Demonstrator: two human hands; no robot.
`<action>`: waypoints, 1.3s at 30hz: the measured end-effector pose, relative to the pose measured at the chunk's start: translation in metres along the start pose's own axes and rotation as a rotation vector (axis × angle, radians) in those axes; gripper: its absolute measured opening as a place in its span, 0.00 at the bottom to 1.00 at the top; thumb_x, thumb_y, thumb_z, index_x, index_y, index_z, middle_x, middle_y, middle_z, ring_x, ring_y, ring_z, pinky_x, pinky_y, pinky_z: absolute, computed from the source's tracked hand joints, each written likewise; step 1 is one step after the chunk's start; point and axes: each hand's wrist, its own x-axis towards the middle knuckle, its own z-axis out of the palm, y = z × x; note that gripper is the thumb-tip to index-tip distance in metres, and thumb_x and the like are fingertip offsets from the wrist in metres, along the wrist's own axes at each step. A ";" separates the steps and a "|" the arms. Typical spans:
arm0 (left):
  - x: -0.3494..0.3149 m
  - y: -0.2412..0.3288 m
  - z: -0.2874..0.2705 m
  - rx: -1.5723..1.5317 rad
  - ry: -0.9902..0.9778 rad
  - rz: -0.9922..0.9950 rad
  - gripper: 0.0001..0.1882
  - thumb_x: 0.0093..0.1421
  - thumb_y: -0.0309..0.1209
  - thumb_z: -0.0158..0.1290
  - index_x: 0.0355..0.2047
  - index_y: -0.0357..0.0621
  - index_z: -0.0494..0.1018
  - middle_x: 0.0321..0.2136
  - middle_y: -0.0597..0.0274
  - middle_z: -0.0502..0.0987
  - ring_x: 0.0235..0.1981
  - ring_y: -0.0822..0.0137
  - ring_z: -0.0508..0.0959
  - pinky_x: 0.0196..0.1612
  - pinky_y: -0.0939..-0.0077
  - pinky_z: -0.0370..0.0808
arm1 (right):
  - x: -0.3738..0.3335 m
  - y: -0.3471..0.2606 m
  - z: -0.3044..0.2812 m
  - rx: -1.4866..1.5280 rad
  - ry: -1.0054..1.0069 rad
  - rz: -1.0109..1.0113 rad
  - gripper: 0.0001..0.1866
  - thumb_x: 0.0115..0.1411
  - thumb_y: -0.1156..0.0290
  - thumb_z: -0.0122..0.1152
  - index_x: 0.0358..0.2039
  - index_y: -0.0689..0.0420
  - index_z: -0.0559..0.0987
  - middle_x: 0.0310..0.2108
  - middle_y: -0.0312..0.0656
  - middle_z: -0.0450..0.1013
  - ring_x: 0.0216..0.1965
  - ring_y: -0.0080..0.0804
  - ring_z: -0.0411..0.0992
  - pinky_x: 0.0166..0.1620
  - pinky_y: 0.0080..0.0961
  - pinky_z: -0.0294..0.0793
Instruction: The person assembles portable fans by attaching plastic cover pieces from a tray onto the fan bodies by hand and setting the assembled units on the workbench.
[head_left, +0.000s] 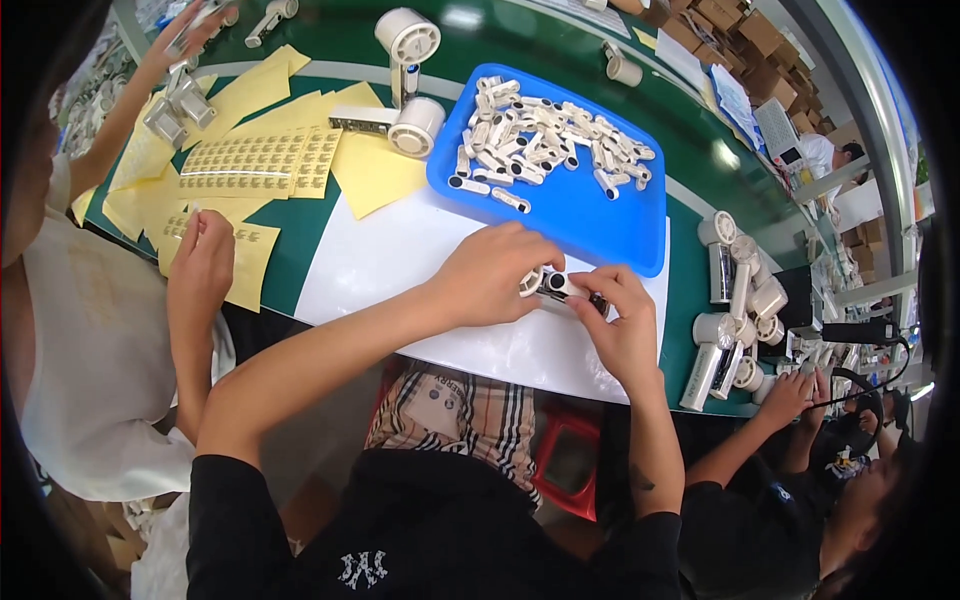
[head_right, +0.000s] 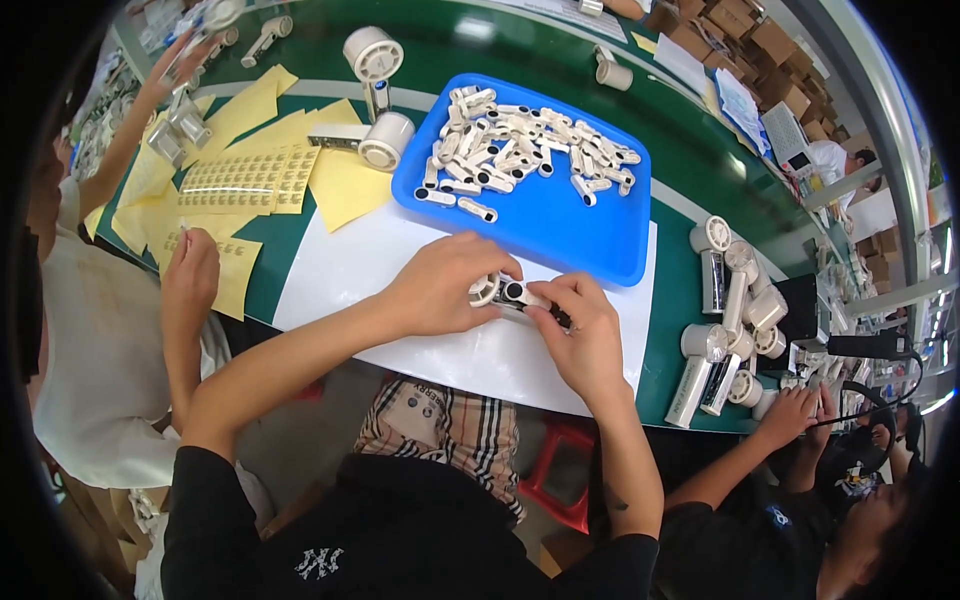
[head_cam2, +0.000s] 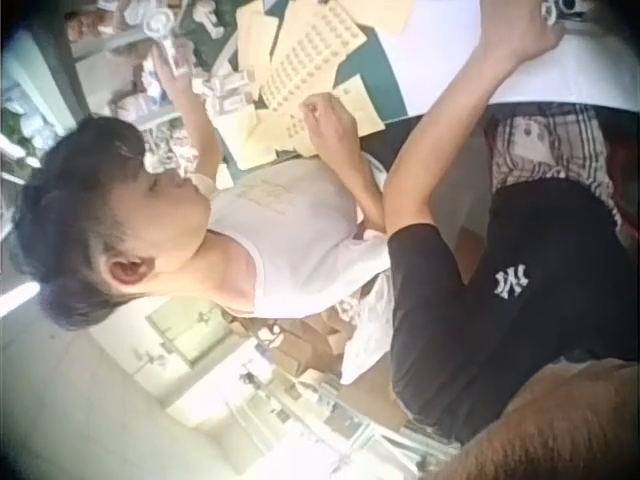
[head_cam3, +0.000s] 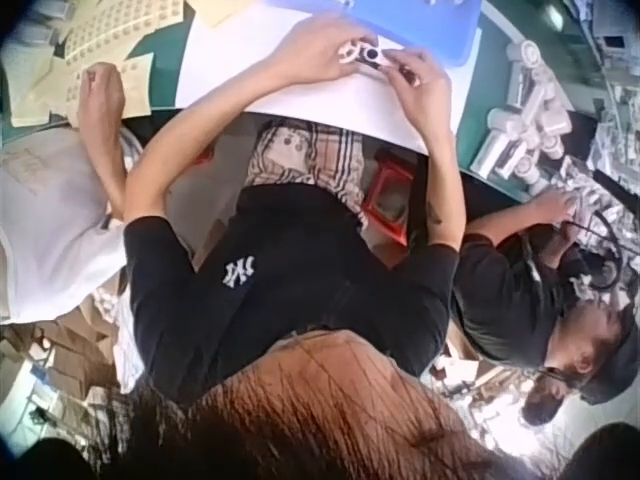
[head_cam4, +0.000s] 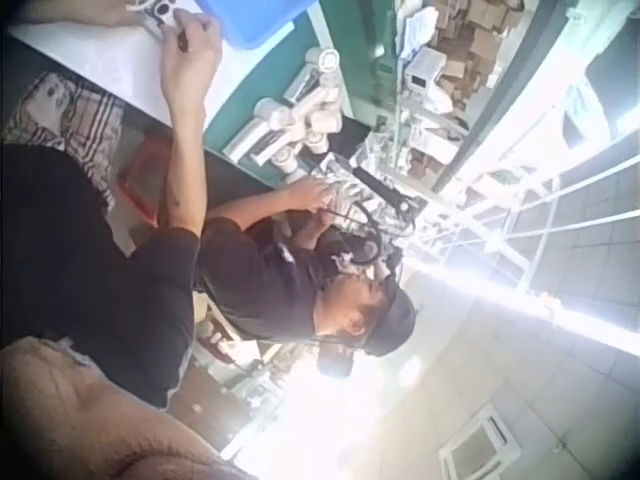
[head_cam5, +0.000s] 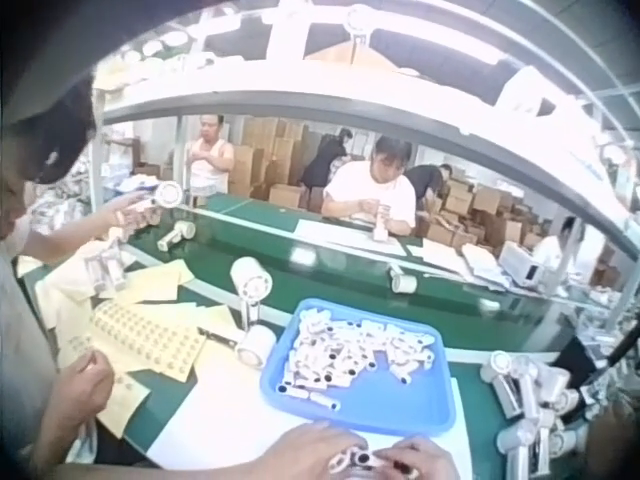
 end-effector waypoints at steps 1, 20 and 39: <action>0.000 -0.001 0.000 0.000 -0.006 0.003 0.18 0.46 0.29 0.65 0.38 0.49 0.74 0.35 0.63 0.76 0.42 0.57 0.73 0.45 0.63 0.71 | 0.000 0.000 0.001 -0.001 0.012 -0.005 0.14 0.52 0.80 0.68 0.41 0.59 0.82 0.34 0.40 0.72 0.32 0.31 0.73 0.35 0.25 0.73; -0.020 0.022 0.013 0.211 0.108 0.123 0.19 0.43 0.30 0.67 0.38 0.47 0.77 0.41 0.59 0.78 0.46 0.55 0.75 0.50 0.59 0.71 | -0.010 0.026 -0.005 0.047 -0.183 -0.078 0.28 0.51 0.71 0.70 0.54 0.57 0.75 0.44 0.48 0.74 0.46 0.45 0.72 0.49 0.33 0.71; -0.020 0.034 0.019 0.289 -0.054 -0.029 0.23 0.42 0.30 0.69 0.39 0.46 0.73 0.32 0.60 0.79 0.38 0.57 0.75 0.43 0.62 0.68 | -0.040 0.027 0.029 0.035 -0.065 -0.156 0.30 0.49 0.72 0.72 0.54 0.60 0.73 0.44 0.47 0.70 0.46 0.42 0.70 0.49 0.32 0.71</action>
